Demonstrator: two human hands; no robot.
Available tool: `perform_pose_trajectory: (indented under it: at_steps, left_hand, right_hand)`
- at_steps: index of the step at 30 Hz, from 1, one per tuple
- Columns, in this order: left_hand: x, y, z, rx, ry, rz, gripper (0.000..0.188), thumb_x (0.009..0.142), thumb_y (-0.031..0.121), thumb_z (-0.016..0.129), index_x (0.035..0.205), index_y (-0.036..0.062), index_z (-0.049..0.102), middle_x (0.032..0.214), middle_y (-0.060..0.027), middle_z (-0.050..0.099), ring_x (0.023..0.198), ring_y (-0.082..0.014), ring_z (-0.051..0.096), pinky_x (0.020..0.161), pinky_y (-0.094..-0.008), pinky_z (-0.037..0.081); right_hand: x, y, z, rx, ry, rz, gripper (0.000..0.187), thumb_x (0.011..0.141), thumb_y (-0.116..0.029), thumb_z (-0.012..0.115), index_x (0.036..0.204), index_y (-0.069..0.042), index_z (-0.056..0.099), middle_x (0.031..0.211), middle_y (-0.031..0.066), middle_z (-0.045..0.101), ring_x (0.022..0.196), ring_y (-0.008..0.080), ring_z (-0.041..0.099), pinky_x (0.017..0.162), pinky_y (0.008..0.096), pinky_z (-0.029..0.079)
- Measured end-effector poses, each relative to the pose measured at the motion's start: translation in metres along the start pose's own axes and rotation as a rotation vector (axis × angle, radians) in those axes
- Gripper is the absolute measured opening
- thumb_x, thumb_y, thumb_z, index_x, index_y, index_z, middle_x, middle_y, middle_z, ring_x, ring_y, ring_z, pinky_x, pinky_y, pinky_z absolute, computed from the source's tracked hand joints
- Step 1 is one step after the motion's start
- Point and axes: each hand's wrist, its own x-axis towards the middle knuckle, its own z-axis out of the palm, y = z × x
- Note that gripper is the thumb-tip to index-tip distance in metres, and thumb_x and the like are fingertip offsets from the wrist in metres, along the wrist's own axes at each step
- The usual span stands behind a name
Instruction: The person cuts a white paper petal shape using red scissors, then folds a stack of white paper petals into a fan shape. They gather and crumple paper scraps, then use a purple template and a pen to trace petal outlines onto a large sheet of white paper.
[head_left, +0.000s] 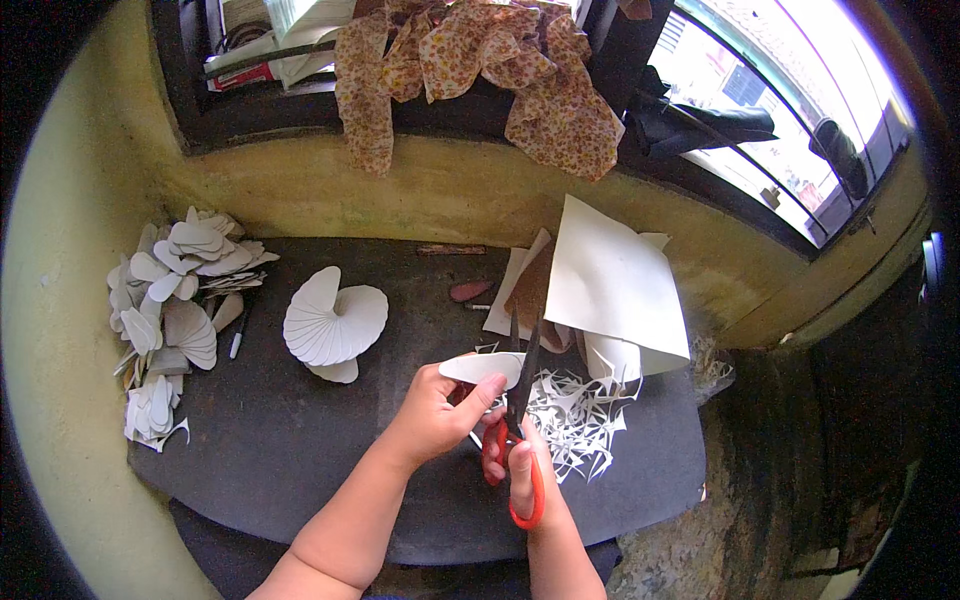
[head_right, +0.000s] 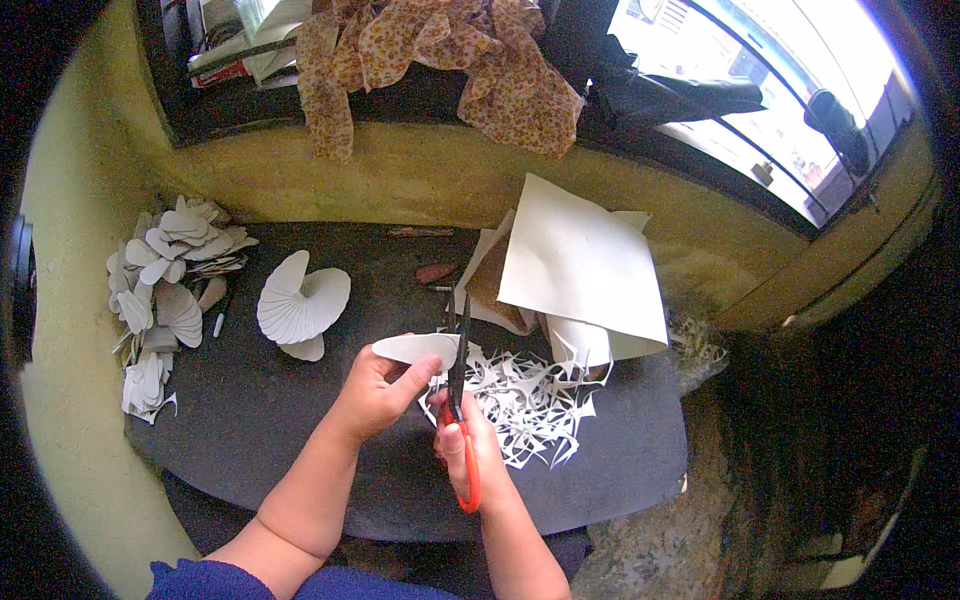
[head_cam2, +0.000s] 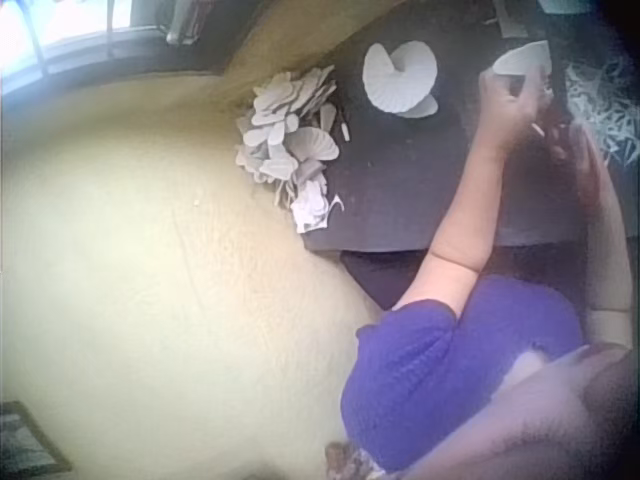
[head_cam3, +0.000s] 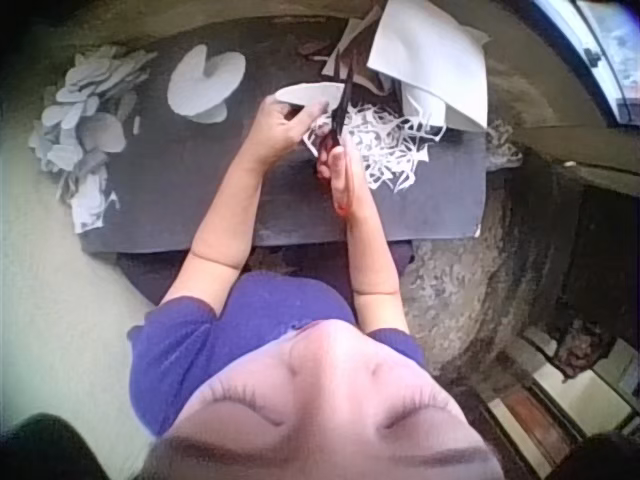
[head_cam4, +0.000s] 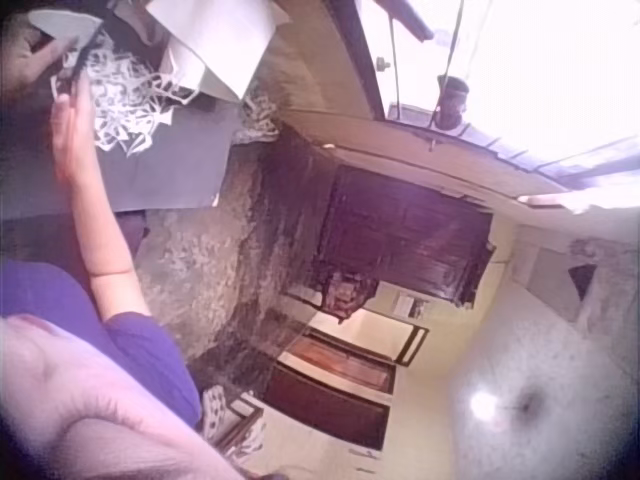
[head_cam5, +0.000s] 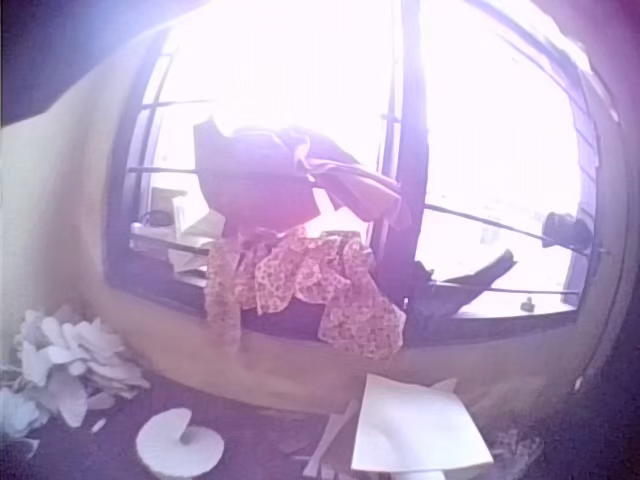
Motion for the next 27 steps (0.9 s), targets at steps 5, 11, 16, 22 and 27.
perform_pose_trajectory:
  at_steps: [5,11,16,22,27]
  left_hand:
    - [0.0,0.0,-0.004,0.016,-0.012,-0.092,0.023,0.089,0.014,0.063,0.105,-0.002,0.065,0.098,-0.0077,0.069,0.091,-0.0131,0.063,0.08,-0.0278,0.049]
    - [0.001,-0.005,-0.003,-0.008,0.057,0.03,0.019,0.09,0.016,0.065,0.096,-0.0011,0.068,0.082,-0.0035,0.068,0.074,-0.0067,0.06,0.066,-0.0239,0.048]
    - [0.0,-0.006,-0.005,-0.016,0.066,0.002,0.02,0.09,0.018,0.065,0.097,-0.0013,0.068,0.084,-0.0045,0.069,0.075,-0.0074,0.06,0.066,-0.0245,0.048]
    - [0.0,-0.006,-0.002,-0.034,0.003,-0.109,0.024,0.093,0.019,0.06,0.104,-0.0013,0.064,0.094,-0.0056,0.067,0.084,-0.0104,0.06,0.074,-0.0265,0.048]
    - [-0.001,-0.006,-0.002,0.013,-0.049,-0.155,0.023,0.094,0.017,0.057,0.107,-0.0005,0.062,0.098,-0.0056,0.066,0.09,-0.0123,0.06,0.079,-0.028,0.049]
  right_hand:
    - [-0.001,-0.001,0.001,0.017,0.011,0.014,0.084,0.079,-0.078,0.045,0.112,-0.001,0.047,0.075,-0.0006,0.042,0.057,0.0066,0.038,0.05,0.0217,0.031]
    - [-0.001,-0.003,0.002,0.02,0.014,0.018,0.083,0.079,-0.078,0.046,0.11,-0.001,0.048,0.074,-0.0007,0.042,0.056,0.0061,0.037,0.049,0.0211,0.03]
    - [-0.002,-0.005,0.0,-0.004,0.007,0.03,0.08,0.081,-0.076,0.046,0.11,-0.001,0.048,0.074,-0.0007,0.043,0.056,0.0056,0.037,0.049,0.0204,0.03]
    - [-0.002,0.004,-0.001,0.0,0.011,0.039,0.076,0.083,-0.072,0.048,0.111,-0.002,0.047,0.075,-0.0013,0.043,0.055,0.0057,0.037,0.049,0.02,0.03]
    - [-0.001,0.007,-0.004,-0.055,-0.027,0.018,0.074,0.084,-0.071,0.048,0.114,-0.004,0.044,0.077,-0.0011,0.043,0.059,0.0067,0.039,0.051,0.0208,0.032]
